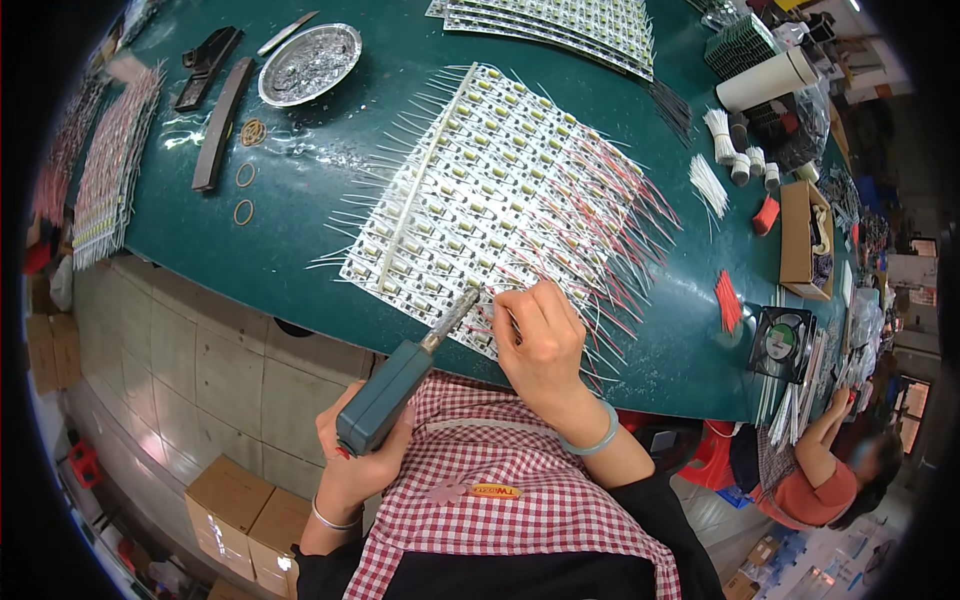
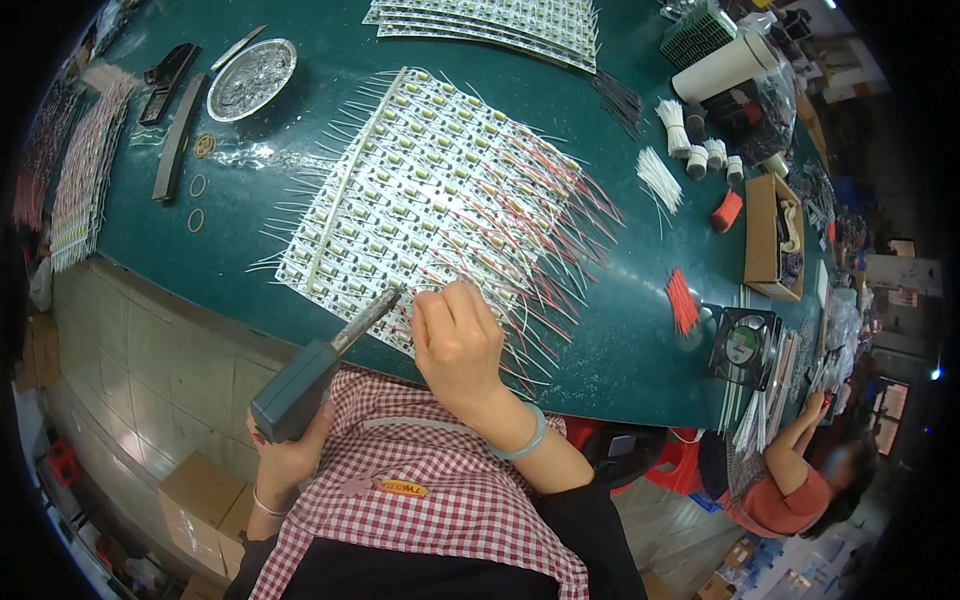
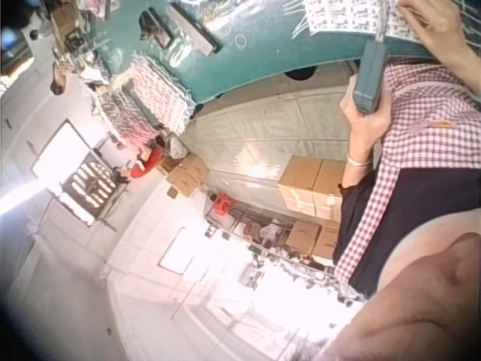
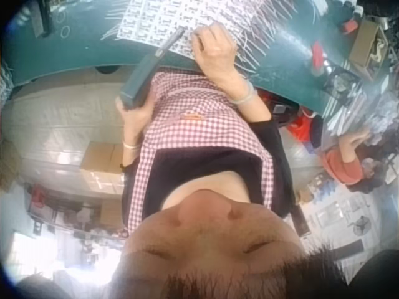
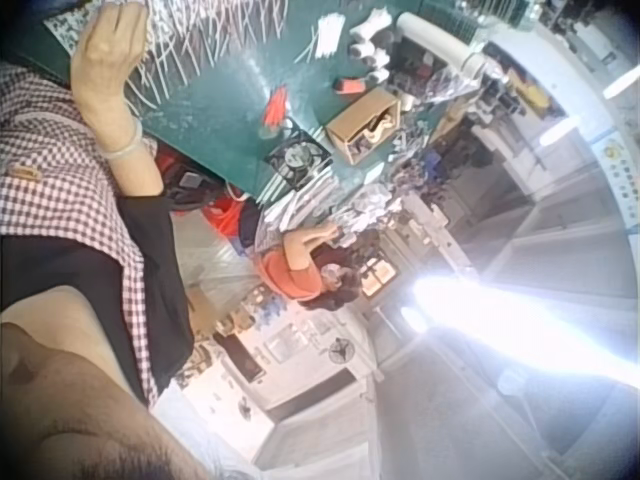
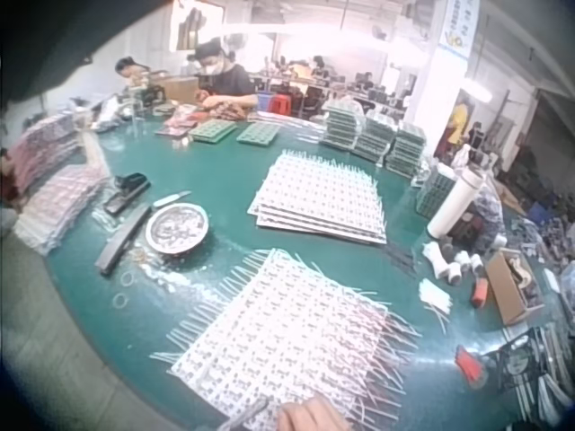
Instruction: The person uses a soldering iron to attach red and white wires to a grid of LED modules on a green workbench. They repeatedly pick up wires, position them on the board, and apply the soldering iron to secure the connections.
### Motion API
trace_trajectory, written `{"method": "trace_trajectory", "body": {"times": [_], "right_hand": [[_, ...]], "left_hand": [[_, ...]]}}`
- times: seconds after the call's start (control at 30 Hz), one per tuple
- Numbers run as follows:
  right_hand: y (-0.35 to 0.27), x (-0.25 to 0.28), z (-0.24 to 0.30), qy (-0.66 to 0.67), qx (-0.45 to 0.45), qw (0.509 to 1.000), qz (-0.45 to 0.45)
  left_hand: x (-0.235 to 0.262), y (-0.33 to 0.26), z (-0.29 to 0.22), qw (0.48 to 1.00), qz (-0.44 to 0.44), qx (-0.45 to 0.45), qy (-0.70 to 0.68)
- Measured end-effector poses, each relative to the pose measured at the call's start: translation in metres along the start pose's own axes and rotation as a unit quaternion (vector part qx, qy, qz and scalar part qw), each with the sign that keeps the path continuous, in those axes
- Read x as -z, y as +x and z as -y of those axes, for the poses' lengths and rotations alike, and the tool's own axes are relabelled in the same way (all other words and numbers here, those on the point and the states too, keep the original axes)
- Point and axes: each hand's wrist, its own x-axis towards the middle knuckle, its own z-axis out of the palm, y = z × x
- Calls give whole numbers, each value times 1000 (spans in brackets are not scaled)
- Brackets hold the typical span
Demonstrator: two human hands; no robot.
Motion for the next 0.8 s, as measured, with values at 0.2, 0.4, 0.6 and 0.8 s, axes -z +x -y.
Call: {"method": "trace_trajectory", "body": {"times": [0.2,0.4,0.6,0.8], "right_hand": [[0,-1,0,2,4,1000,-3],[0,-1,0,0,3,1000,-4],[-2,10,2,-5,-24,1000,17],[2,72,29,27,-18,999,10]], "left_hand": [[1,-5,4,1000,-11,14,-9],[3,-13,14,999,-36,12,-11],[2,-12,9,998,-55,9,-17],[6,-18,14,997,-72,0,1]]}}
